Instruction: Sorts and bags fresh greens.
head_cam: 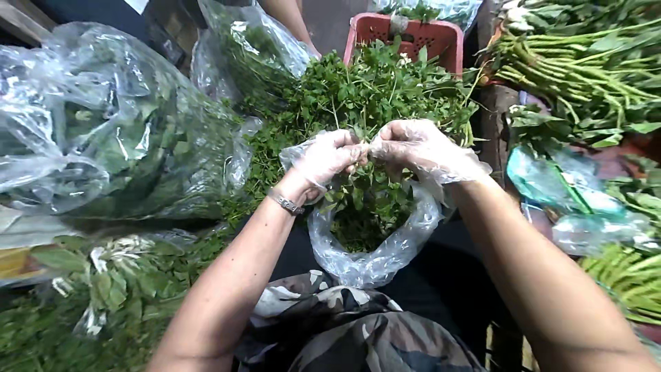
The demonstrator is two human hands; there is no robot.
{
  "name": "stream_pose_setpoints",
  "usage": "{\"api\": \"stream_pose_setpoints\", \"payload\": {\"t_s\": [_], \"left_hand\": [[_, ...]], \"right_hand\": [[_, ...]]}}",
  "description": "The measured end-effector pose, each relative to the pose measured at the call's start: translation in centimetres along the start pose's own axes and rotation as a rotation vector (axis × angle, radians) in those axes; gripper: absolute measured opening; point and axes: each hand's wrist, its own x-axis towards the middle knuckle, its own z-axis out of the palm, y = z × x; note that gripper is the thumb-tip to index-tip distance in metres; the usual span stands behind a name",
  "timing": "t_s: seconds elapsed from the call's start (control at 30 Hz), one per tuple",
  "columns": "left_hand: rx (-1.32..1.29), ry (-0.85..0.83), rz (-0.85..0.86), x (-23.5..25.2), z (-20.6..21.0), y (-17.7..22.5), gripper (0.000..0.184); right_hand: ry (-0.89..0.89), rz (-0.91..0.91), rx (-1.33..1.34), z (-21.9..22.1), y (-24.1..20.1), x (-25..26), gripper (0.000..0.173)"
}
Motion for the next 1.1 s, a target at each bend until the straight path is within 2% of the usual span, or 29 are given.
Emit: {"api": "stream_pose_setpoints", "payload": {"t_s": [0.03,0.13,0.23,0.33,0.4,0.53,0.67,0.73,0.77,0.83,0.9,0.97,1.03,1.1], "left_hand": [[-0.022,0.026,0.004,-0.2,0.1,0.0,0.002],[-0.075,0.066,0.017,-0.8,0.4,-0.2,0.022],[-0.092,0.061,0.077,-1.7,0.4,-0.9,0.019],[-0.147,0.023,0.061,-2.6,0.5,-1.1,0.019],[-0.168,0.008,0.074,-3.3,0.4,-1.4,0.015],[-0.129,0.061,0.164,-5.1,0.0,-2.2,0.012],[-0.077,0.193,0.203,-6.4,0.8,-3.9,0.014],[-0.114,0.270,0.191,-6.5,0.9,-4.6,0.014],[-0.148,0.305,0.180,-6.6,0.8,-4.8,0.015],[-0.185,0.382,0.175,-6.2,0.4,-5.0,0.018],[-0.234,0.418,0.197,-5.4,-0.3,-5.8,0.023],[-0.312,0.425,0.205,-4.9,-0.7,-6.6,0.028],[-0.354,0.468,0.138,-5.2,-0.4,-6.9,0.028],[-0.361,0.471,0.074,-6.1,-0.4,-7.0,0.028]], "right_hand": [[0.007,0.005,0.037,0.3,0.1,0.0,0.006],[0.075,0.010,0.148,1.8,0.0,-0.3,0.003],[0.148,0.043,0.228,3.5,-0.1,-1.1,0.006],[0.175,0.041,0.256,4.3,-0.3,-2.3,0.010],[0.099,-0.025,0.196,4.3,-0.5,-3.5,0.008],[-0.073,-0.134,0.040,4.2,-0.2,-5.7,0.033],[-0.099,-0.286,-0.128,5.0,1.5,-6.1,0.042],[-0.090,-0.300,-0.208,5.3,1.7,-5.6,0.042],[-0.055,-0.241,-0.246,5.0,1.9,-5.0,0.037],[0.022,0.000,-0.490,3.9,3.2,-3.3,0.024],[-0.098,0.357,-0.776,2.8,7.1,-1.0,0.030],[-0.233,0.608,-0.920,3.3,11.9,0.5,0.040],[-0.241,0.728,-0.921,5.0,13.5,0.4,0.047],[-0.174,0.702,-0.899,5.7,14.7,0.2,0.040]]}}
